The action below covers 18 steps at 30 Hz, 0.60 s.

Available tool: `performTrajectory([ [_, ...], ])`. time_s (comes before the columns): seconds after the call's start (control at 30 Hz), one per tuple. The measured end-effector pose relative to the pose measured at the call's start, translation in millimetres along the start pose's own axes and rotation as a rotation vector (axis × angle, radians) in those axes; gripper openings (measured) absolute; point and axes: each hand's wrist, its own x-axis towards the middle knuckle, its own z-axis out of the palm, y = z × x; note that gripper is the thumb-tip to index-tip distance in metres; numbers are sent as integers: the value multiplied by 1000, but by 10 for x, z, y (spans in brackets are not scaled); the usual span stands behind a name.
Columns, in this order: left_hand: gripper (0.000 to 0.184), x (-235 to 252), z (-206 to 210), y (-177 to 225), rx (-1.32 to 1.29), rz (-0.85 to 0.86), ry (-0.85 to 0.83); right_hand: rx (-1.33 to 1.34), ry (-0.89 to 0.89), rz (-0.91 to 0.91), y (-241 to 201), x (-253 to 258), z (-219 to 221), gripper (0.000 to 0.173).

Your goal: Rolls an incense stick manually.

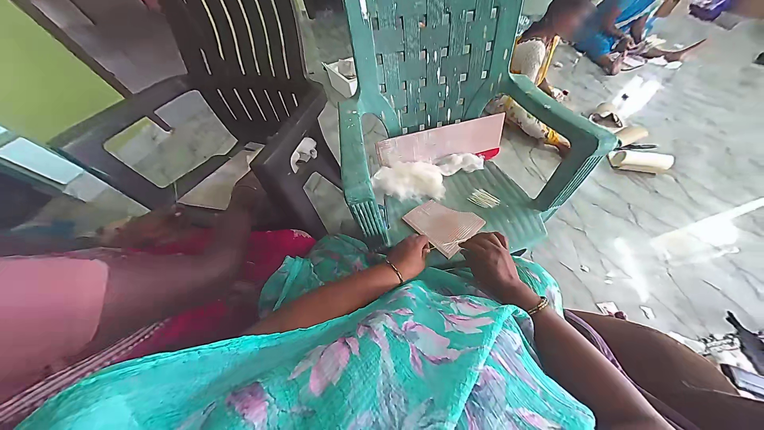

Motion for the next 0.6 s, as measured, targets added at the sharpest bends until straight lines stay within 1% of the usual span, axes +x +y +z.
performTrajectory([
  [0.1, 30, -75, 5, 31, -6, 43, 24, -32, 72, 14, 32, 3, 18, 17],
  [0.2, 31, -131, -6, 76, -1, 84, 27, -32, 53, 6, 61, 0, 32, 17],
  [0.27, 30, -157, -10, 106, 4, 105, 25, -18, 50, -26, 67, -10, 45, 15],
  [0.43, 30, -177, -23, 116, 8, 125, 0, 9, 91, -107, 82, -29, 64, 15],
  [0.6, 32, -155, -57, 101, -13, 146, -38, 38, 109, -94, 76, -26, 41, 16],
])
